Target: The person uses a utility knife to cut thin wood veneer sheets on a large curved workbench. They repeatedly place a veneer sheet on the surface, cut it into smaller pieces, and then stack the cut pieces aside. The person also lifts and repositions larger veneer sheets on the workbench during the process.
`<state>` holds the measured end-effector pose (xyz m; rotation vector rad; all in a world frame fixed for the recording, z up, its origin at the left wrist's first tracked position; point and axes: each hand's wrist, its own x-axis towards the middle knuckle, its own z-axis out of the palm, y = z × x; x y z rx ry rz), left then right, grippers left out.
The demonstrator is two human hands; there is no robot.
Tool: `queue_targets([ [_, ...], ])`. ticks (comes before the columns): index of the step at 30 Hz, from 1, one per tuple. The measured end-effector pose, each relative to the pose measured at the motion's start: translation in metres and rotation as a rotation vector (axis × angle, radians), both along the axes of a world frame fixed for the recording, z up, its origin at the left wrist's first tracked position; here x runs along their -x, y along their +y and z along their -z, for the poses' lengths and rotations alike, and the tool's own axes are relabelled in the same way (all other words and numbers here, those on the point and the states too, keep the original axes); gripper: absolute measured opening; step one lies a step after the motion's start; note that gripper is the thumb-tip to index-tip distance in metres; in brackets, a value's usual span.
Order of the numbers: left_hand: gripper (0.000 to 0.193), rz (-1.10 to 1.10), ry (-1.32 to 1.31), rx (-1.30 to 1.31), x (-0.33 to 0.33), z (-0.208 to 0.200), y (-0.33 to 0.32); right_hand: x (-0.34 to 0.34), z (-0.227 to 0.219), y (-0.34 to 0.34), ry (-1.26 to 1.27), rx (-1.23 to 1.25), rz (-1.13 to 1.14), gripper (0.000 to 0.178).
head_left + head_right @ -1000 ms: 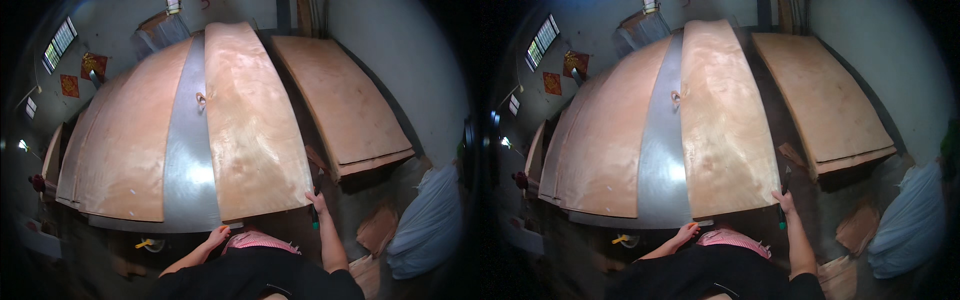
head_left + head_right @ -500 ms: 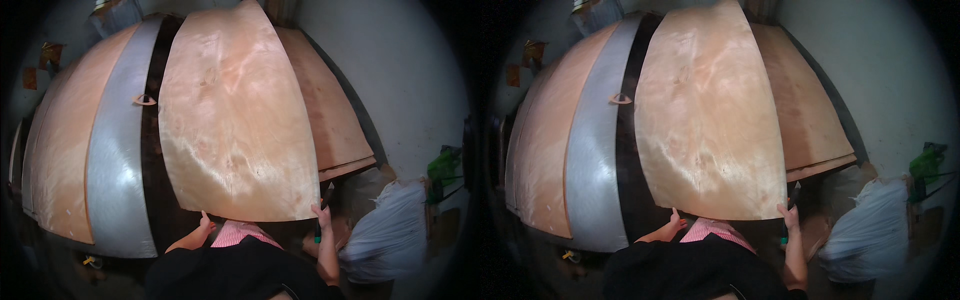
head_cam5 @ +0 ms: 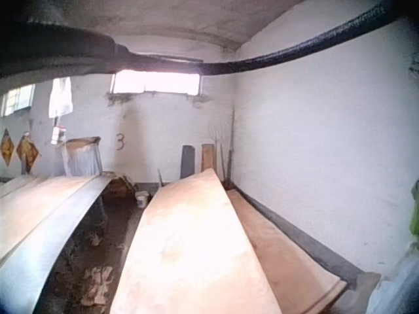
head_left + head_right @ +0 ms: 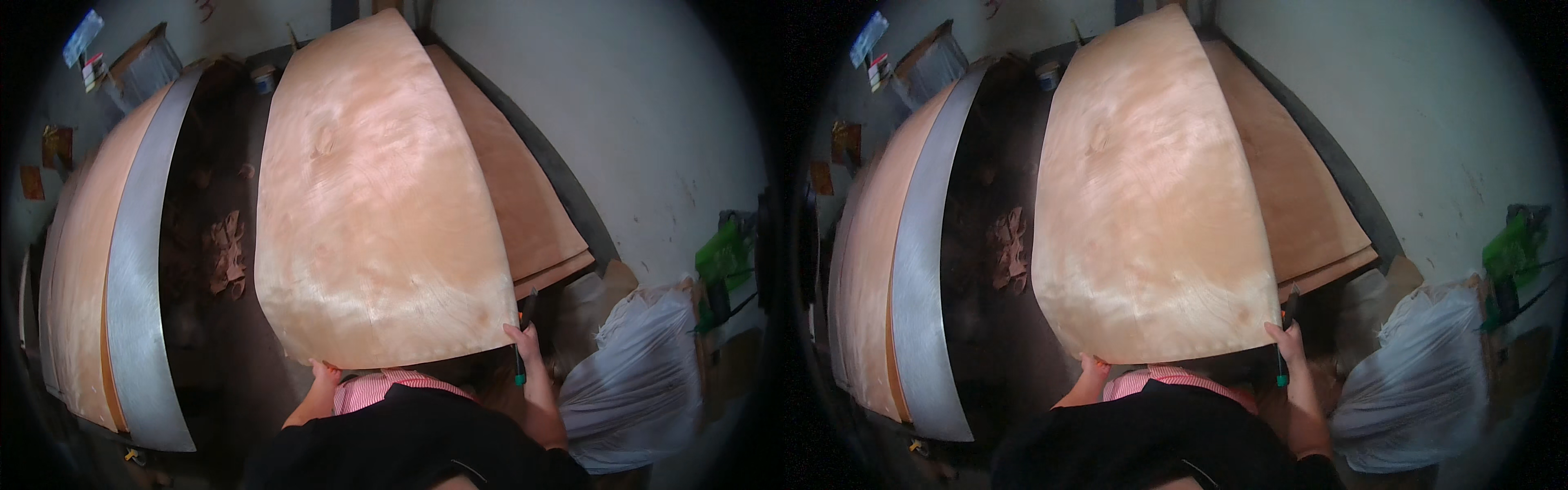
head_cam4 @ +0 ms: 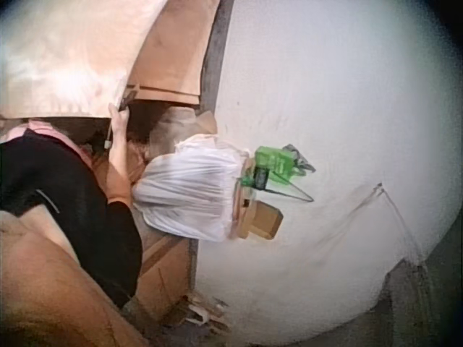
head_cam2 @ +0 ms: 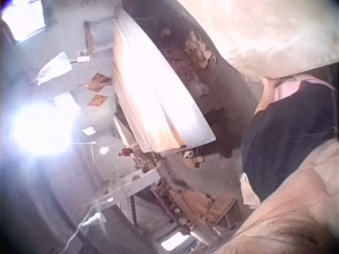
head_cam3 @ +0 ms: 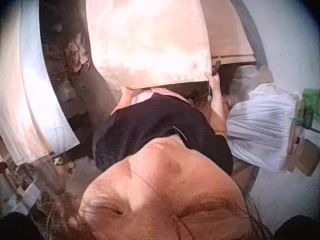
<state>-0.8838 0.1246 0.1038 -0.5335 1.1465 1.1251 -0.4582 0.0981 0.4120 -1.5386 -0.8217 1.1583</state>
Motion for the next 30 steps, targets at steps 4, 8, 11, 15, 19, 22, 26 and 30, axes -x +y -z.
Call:
queue_targets([
  [4, 0.045, -0.179, -0.092, -0.091, 0.023, -0.007, -0.014, -0.021, 0.013, -0.015, -0.13, 0.017, 0.027, 0.024],
  [8, 0.023, -0.148, 0.005, -0.168, 0.052, 0.026, -0.028, -0.023, 0.016, -0.012, -0.166, -0.011, 0.042, 0.024],
  [11, 0.02, -0.162, 0.065, -0.194, 0.06, 0.014, -0.034, -0.027, 0.029, -0.022, -0.278, 0.007, 0.064, 0.026],
  [15, 0.018, -0.152, 0.176, -0.074, 0.055, 0.006, -0.028, -0.034, 0.049, -0.024, -0.343, -0.017, 0.073, 0.028],
  [19, 0.015, -0.15, 0.162, -0.21, 0.033, 0.033, -0.018, -0.048, 0.065, -0.026, -0.51, -0.013, 0.093, 0.032],
  [22, 0.011, -0.175, 0.185, -0.195, 0.008, 0.062, -0.007, -0.051, 0.071, -0.019, -0.688, 0.026, 0.086, 0.034],
  [26, 0.01, -0.284, 0.263, -0.126, -0.032, 0.08, 0.0, -0.065, 0.09, -0.017, -0.852, 0.102, 0.111, 0.037],
  [30, 0.006, -0.297, 0.485, -0.087, -0.069, 0.097, -0.007, -0.098, 0.132, -0.02, -1.09, 0.152, 0.121, 0.041],
])
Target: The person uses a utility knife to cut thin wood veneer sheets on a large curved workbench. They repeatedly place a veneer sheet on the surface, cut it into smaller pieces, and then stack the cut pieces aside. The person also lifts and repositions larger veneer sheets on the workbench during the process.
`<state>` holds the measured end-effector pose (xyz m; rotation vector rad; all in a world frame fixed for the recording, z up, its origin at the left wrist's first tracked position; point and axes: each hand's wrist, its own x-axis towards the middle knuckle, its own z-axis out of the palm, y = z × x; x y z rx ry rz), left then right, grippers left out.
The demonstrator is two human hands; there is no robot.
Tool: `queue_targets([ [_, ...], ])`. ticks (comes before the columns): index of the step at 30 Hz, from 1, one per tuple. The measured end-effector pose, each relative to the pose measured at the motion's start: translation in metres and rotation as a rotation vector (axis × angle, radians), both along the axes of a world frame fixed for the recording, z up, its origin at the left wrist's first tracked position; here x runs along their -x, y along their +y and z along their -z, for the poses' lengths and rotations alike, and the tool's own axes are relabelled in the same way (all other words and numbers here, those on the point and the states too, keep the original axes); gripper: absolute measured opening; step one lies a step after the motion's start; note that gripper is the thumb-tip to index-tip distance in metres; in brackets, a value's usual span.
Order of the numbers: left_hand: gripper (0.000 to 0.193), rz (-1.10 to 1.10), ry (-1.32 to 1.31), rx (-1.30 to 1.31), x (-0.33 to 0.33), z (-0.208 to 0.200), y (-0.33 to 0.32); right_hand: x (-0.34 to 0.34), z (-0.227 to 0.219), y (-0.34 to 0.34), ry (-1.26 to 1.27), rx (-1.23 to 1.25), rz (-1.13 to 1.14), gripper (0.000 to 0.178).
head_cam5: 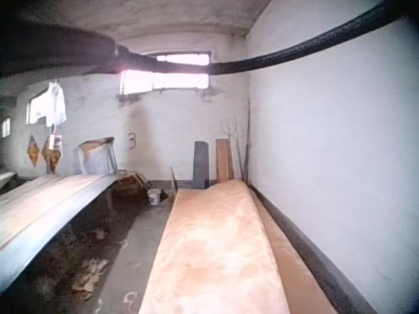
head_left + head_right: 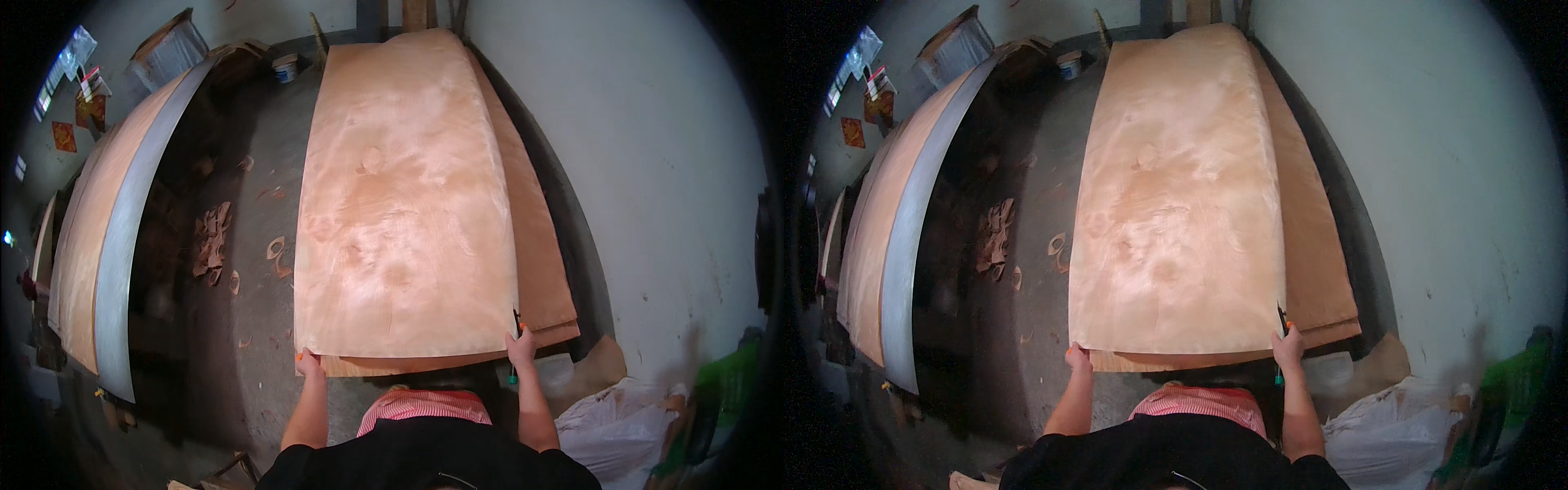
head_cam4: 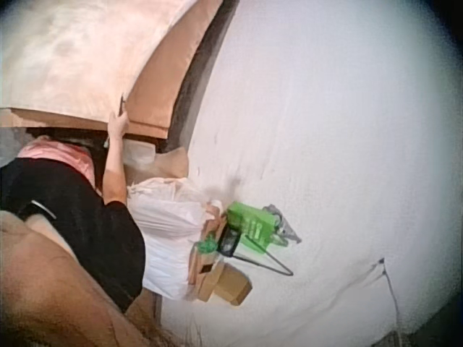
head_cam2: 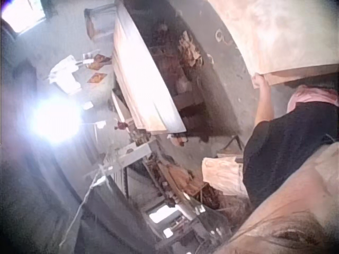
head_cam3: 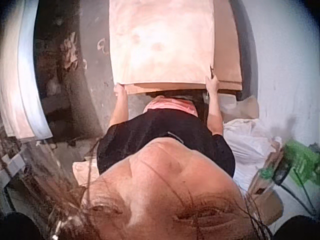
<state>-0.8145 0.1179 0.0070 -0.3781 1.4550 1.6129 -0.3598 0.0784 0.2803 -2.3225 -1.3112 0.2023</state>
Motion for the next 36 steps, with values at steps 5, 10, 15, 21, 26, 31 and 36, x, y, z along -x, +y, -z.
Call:
queue_targets([
  [5, 0.011, -0.064, 0.123, 0.051, -0.04, 0.028, 0.001, -0.018, 0.041, 0.003, -0.13, 0.013, -0.023, 0.032],
  [10, 0.014, -0.01, 0.233, 0.048, -0.076, 0.046, 0.005, -0.044, 0.081, 0.008, -0.142, 0.029, -0.016, 0.028],
  [15, 0.009, -0.055, 0.374, 0.147, -0.111, 0.074, 0.009, -0.088, 0.133, 0.01, -0.126, 0.054, -0.019, 0.026],
  [21, 0.014, -0.099, 0.296, 0.173, -0.14, 0.167, 0.002, -0.128, 0.197, 0.027, -0.119, 0.206, -0.056, 0.04],
  [26, 0.043, 0.08, -0.178, 0.152, -0.173, 0.184, 0.0, -0.171, 0.245, 0.024, -0.302, 0.327, 0.023, 0.051],
  [31, 0.067, 0.098, -0.326, 0.066, -0.153, 0.269, -0.008, -0.186, 0.282, 0.039, -0.416, 0.43, -0.085, 0.066],
  [36, 0.056, -0.294, -0.464, -0.172, -0.119, 0.302, -0.004, -0.195, 0.33, 0.026, -0.364, 0.434, -0.107, 0.069],
])
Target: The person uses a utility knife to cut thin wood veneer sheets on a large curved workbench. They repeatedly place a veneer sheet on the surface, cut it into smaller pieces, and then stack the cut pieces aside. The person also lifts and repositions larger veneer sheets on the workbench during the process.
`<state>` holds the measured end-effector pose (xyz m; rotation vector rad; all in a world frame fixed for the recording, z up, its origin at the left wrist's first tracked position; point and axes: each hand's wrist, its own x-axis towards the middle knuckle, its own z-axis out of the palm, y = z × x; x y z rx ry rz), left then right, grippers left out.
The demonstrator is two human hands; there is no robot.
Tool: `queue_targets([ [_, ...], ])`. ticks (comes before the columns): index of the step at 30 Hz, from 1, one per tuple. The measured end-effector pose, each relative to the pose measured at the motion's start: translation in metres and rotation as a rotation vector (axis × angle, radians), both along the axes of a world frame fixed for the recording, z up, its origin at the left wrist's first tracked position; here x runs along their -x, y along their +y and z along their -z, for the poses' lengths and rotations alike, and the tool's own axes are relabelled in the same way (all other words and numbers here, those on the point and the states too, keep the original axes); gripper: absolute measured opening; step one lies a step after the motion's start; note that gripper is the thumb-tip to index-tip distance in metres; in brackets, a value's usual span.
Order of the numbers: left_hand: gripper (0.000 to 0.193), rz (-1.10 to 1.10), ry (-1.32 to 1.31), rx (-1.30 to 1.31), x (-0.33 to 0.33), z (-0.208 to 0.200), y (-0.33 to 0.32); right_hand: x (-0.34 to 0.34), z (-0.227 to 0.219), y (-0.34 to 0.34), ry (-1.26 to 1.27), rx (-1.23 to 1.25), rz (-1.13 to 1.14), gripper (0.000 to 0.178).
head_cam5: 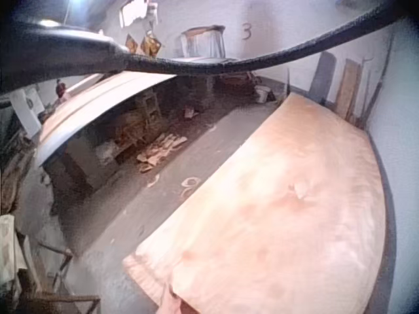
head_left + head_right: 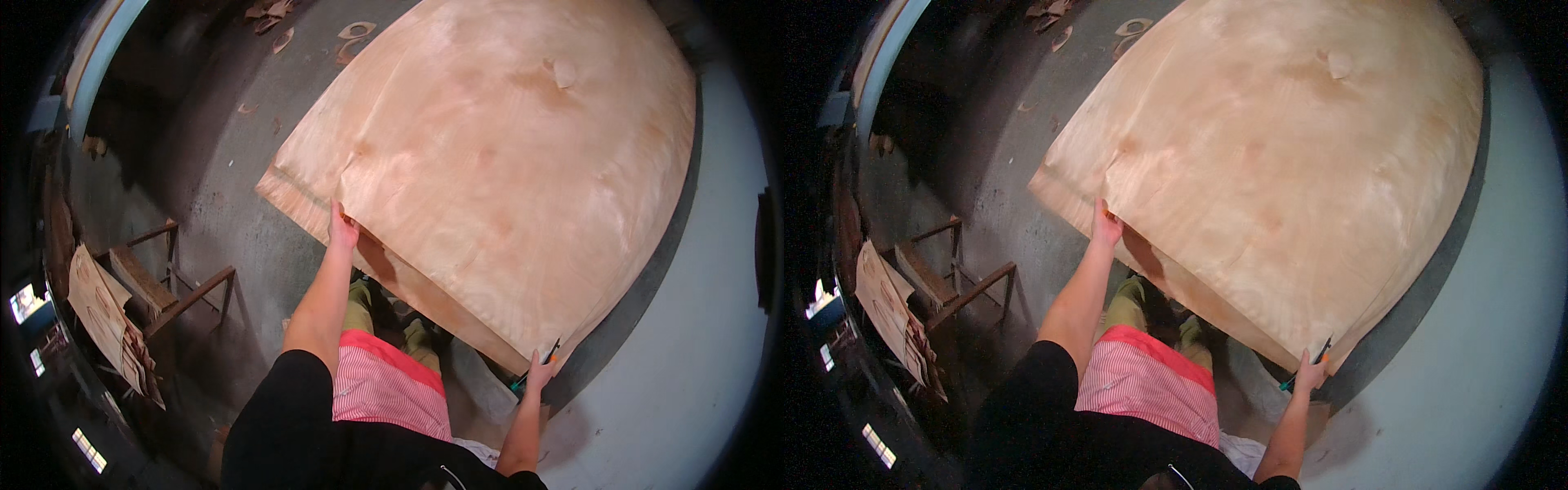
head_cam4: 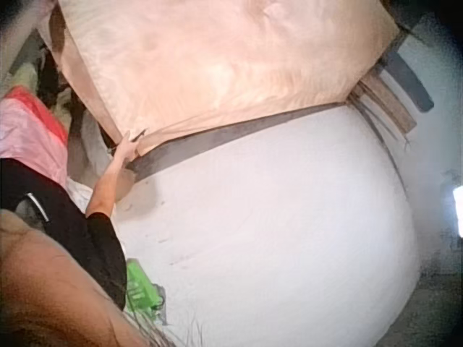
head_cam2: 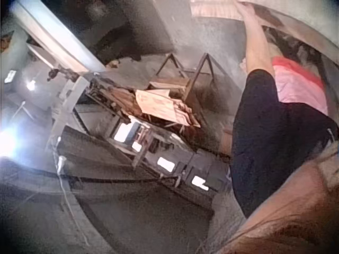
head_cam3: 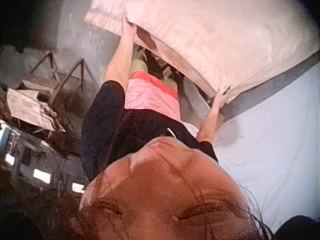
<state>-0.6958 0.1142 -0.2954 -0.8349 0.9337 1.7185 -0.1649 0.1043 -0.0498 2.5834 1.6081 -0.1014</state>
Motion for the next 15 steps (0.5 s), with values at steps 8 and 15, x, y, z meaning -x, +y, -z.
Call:
queue_targets([
  [8, 0.024, -0.064, 0.336, 0.031, 0.027, -0.03, 0.026, 0.0, 0.038, 0.019, 0.019, 0.156, 0.059, 0.067],
  [15, 0.04, 0.238, 1.107, 0.519, 0.037, 0.001, 0.004, 0.002, 0.053, 0.011, -0.12, 0.133, 0.031, 0.063],
])
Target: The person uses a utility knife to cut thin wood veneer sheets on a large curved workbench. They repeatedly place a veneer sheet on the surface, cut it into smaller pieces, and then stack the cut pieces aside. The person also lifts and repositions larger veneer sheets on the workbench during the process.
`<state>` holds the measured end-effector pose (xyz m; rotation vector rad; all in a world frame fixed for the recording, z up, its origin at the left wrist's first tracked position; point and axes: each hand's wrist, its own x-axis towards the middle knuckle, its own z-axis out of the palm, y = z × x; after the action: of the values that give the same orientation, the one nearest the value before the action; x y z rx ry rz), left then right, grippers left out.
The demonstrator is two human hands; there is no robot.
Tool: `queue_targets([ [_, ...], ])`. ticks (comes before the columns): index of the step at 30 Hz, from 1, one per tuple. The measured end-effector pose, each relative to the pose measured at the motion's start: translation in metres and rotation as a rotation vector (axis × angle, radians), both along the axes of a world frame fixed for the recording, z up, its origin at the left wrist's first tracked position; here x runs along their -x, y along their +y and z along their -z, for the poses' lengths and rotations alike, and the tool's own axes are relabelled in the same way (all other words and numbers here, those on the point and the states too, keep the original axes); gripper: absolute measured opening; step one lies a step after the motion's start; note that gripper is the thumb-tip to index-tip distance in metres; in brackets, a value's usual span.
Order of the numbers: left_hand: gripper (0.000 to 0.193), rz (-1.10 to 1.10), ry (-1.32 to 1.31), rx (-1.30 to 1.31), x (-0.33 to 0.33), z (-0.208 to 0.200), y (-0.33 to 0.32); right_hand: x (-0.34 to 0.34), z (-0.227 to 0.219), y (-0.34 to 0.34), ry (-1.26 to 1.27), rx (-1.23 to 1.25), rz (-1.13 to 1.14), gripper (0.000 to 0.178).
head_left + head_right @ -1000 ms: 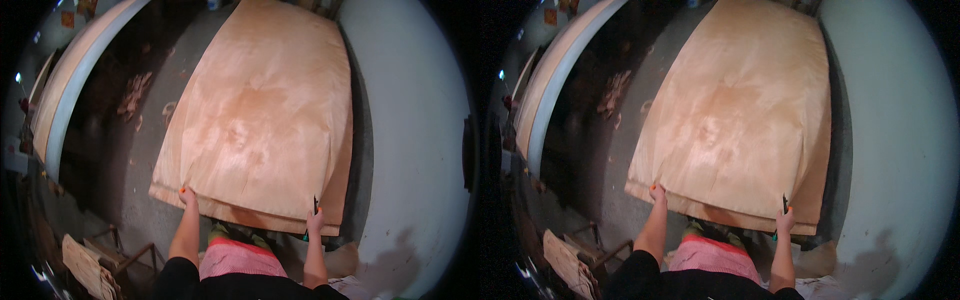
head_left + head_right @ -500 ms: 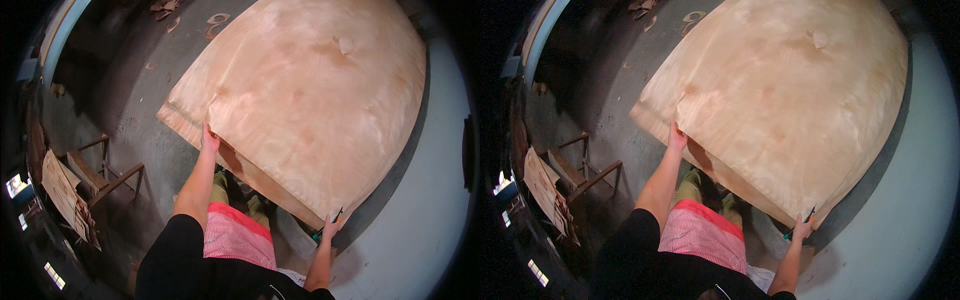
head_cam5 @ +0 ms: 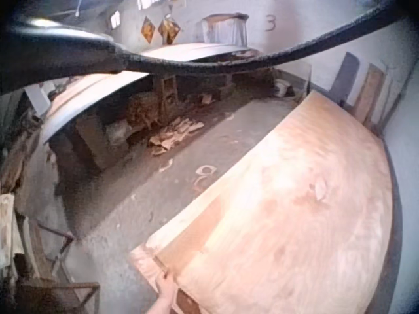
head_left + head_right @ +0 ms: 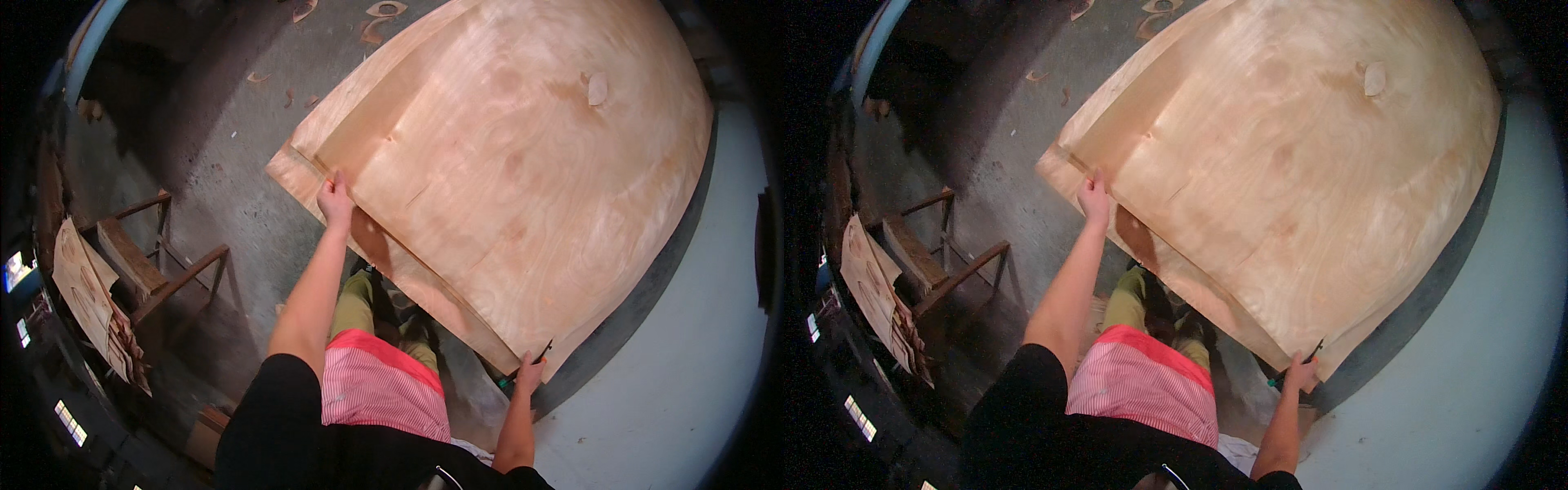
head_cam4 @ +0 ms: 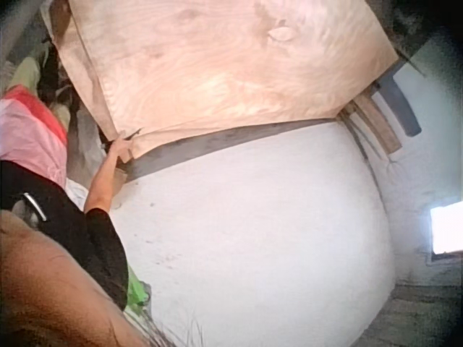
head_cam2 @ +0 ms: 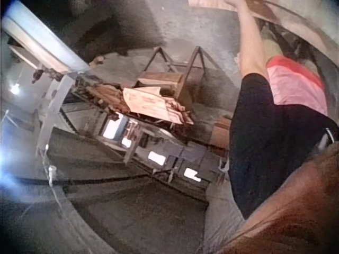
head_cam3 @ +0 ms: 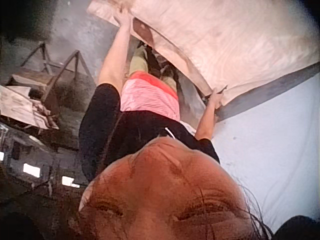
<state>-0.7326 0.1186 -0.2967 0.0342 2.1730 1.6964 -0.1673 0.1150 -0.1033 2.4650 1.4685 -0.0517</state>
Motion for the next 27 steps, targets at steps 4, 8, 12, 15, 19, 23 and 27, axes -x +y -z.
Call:
queue_targets([
  [4, 0.033, -0.119, -0.268, -0.008, 0.043, 0.042, 0.004, 0.024, 0.007, -0.009, 0.074, -0.119, -0.088, 0.065],
  [8, 0.024, -0.207, -0.55, 0.007, 0.07, 0.05, 0.003, 0.049, 0.02, -0.023, 0.351, -0.189, -0.052, 0.068],
  [12, 0.021, -0.139, -0.636, 0.02, 0.063, 0.053, -0.003, 0.05, 0.034, -0.024, 0.311, -0.27, -0.05, 0.065],
  [15, 0.02, -0.114, -0.659, 0.015, 0.056, 0.054, -0.009, 0.043, 0.037, -0.023, 0.232, -0.294, -0.072, 0.06],
  [19, 0.02, -0.101, -0.654, 0.105, 0.05, 0.048, -0.007, 0.039, 0.024, -0.02, 0.432, -0.225, -0.015, 0.057],
  [23, 0.021, -0.055, -0.616, 0.178, 0.053, 0.042, -0.003, 0.031, 0.026, -0.019, 0.337, -0.237, -0.063, 0.056],
  [27, 0.02, -0.024, -0.627, 0.177, 0.059, 0.045, -0.005, 0.04, 0.031, -0.013, 0.157, -0.199, -0.143, 0.06],
])
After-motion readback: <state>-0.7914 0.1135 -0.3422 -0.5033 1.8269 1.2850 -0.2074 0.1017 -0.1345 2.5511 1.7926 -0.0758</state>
